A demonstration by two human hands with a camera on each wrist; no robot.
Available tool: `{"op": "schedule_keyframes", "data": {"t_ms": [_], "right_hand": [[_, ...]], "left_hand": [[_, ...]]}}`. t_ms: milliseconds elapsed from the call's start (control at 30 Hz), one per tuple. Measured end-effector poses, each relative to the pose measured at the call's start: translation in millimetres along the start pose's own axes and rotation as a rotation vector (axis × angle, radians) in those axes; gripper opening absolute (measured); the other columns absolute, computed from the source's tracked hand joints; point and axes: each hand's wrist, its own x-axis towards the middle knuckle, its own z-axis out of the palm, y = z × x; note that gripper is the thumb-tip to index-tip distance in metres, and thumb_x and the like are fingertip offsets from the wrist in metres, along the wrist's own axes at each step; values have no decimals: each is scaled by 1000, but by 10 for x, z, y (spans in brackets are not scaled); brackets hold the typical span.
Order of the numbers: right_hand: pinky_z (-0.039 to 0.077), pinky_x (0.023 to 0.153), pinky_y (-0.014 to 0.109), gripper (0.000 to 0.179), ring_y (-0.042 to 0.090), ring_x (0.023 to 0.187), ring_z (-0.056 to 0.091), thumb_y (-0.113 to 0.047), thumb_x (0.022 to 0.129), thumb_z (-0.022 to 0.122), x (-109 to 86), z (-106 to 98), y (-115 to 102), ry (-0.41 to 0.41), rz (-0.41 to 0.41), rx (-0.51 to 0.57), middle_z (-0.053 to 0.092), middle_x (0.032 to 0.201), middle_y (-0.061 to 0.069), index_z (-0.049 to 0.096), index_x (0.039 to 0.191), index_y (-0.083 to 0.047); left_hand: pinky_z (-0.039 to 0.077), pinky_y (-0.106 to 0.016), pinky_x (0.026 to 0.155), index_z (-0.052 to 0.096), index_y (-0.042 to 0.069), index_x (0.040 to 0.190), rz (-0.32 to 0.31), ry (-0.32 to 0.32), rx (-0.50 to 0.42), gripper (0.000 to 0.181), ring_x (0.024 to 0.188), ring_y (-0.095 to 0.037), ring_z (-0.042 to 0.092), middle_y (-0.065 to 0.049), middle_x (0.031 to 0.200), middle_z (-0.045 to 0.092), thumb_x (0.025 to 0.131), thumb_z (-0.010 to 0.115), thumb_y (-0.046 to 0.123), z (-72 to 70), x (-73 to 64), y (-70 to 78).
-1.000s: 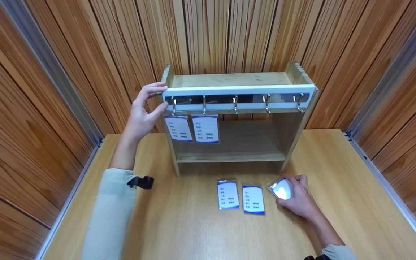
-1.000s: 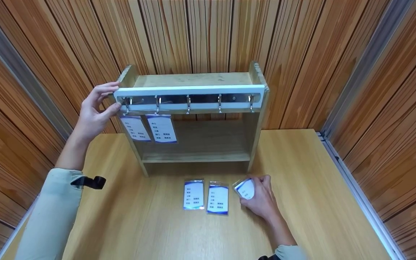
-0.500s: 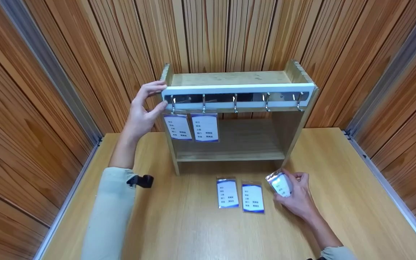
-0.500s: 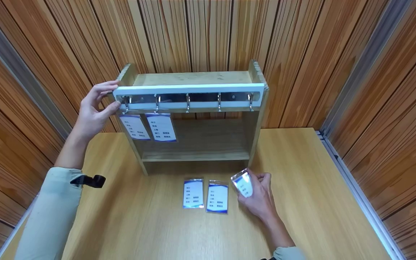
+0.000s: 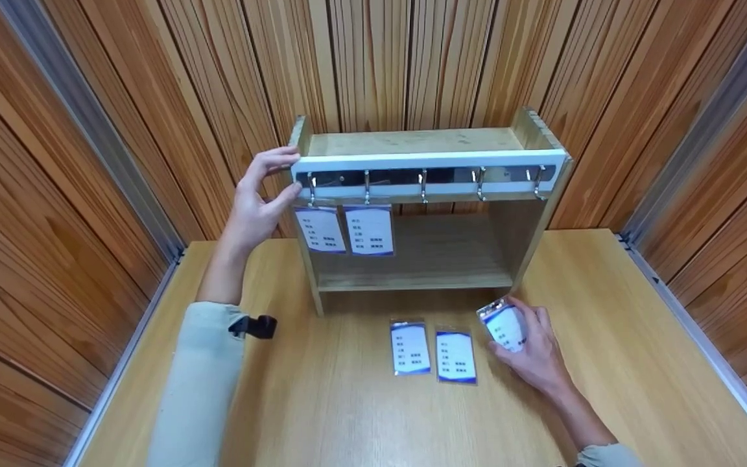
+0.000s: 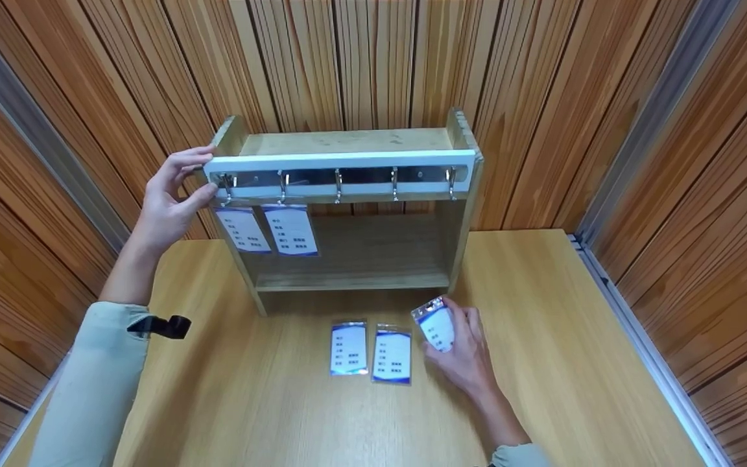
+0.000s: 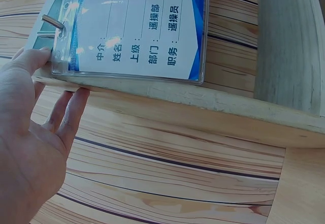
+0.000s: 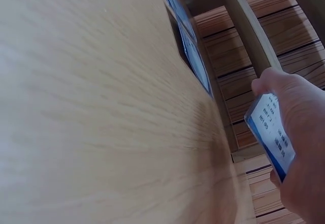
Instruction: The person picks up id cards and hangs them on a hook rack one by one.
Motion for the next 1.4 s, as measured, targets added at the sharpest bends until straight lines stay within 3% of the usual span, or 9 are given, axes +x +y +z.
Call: {"op": "schedule_keyframes", "data": {"t_ms": [367,633,900,1200,1400], "right_hand": [[52,105,47,95,37,128,61,-13,86,97,28,37,-75,58,-53,25,58,147,23,44,165,-5],[55,111,63,92,44,133,62,-9,87,95,33,75,-160,63,-63,79,56,151,25,44,164,-7],[46,95,25,91,29,120,60,-5,85,96,79,109,-216,133,-168,77,60,143,23,47,161,-3],[40,105,8,89,20,127,57,-3,84,97,127,161,-283,182,-238,111,61,145,24,48,158,1],[40,107,3,90,16,128,58,-3,83,97,165,188,-355,202,-261,134,62,147,24,48,158,0]], "left_hand": [[36,-65,134,62,3,147,11,0,-2,40,158,-32,50,-13,170,56,108,70,3,6,-9,-5],[37,-61,133,62,2,148,18,-2,13,40,158,-32,50,-14,169,57,109,69,3,3,-19,-7],[39,-65,131,61,4,149,6,-5,2,40,155,-31,52,-11,169,56,109,69,5,-3,-15,12],[38,-63,132,61,3,149,6,-8,2,40,155,-30,51,-11,169,56,109,68,5,0,-18,2],[35,-59,135,62,3,148,15,-1,11,39,158,-30,51,-12,169,57,109,68,4,4,-10,1]]}}
